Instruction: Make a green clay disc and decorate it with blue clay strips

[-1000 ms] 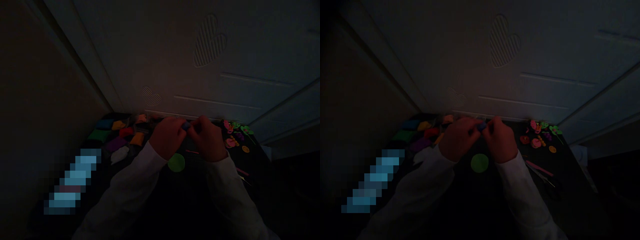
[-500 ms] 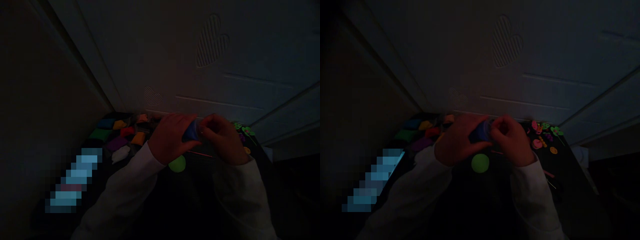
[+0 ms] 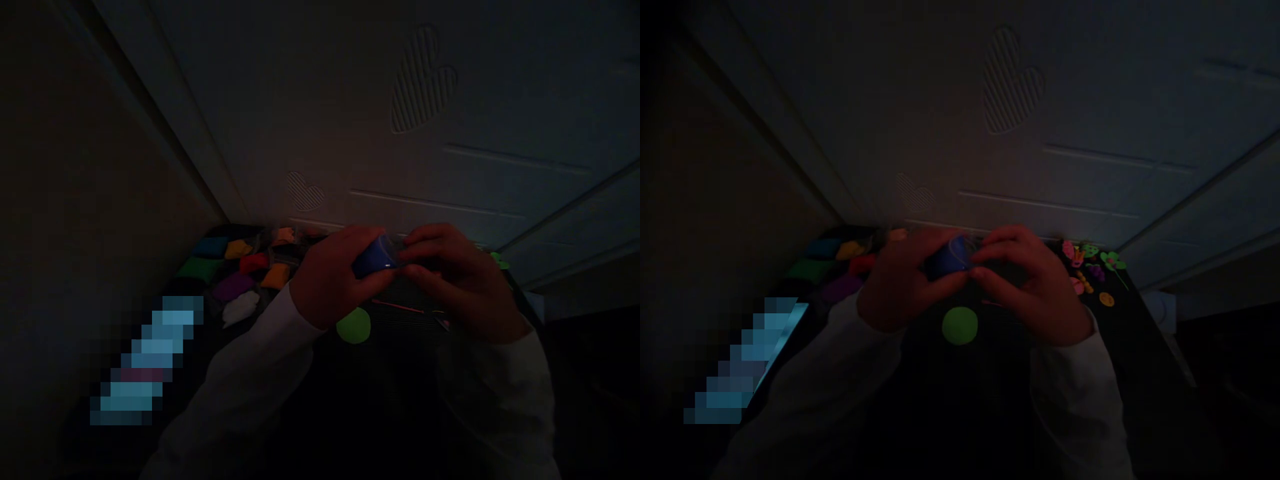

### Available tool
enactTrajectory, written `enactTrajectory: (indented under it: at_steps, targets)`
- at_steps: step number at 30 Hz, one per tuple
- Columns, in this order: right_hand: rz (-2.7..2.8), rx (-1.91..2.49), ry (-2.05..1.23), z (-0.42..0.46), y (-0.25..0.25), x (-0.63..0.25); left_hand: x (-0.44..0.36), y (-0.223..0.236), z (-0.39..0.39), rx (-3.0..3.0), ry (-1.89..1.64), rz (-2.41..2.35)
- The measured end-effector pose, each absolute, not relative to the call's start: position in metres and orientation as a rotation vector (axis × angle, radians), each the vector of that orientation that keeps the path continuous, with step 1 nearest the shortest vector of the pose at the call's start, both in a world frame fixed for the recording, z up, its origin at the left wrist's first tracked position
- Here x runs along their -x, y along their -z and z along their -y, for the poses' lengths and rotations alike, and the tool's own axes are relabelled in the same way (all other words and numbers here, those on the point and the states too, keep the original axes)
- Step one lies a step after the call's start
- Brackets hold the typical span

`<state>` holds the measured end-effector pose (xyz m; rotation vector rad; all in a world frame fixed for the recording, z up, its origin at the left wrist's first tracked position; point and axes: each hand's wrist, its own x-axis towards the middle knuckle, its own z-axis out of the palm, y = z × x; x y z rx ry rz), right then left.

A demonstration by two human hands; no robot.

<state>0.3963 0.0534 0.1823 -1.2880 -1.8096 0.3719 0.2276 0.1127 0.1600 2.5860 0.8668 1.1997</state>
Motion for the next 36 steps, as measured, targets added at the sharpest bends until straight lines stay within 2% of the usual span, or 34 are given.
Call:
enactTrajectory:
  at_steps: [7, 22, 36]
  targets:
    - [1.867, 1.290, -0.270, -0.053, -0.180, -0.394, -0.227, -0.162, -0.113, -2.519, -1.046, -0.873]
    - [2.093, 1.259, -0.005, -0.043, -0.191, -0.385, -0.224, -0.165, -0.117, -2.574, -1.060, -0.809]
    - [2.055, 1.249, -0.048, -0.033, -0.200, -0.377, -0.220, -0.169, -0.116, -2.603, -1.238, -0.648]
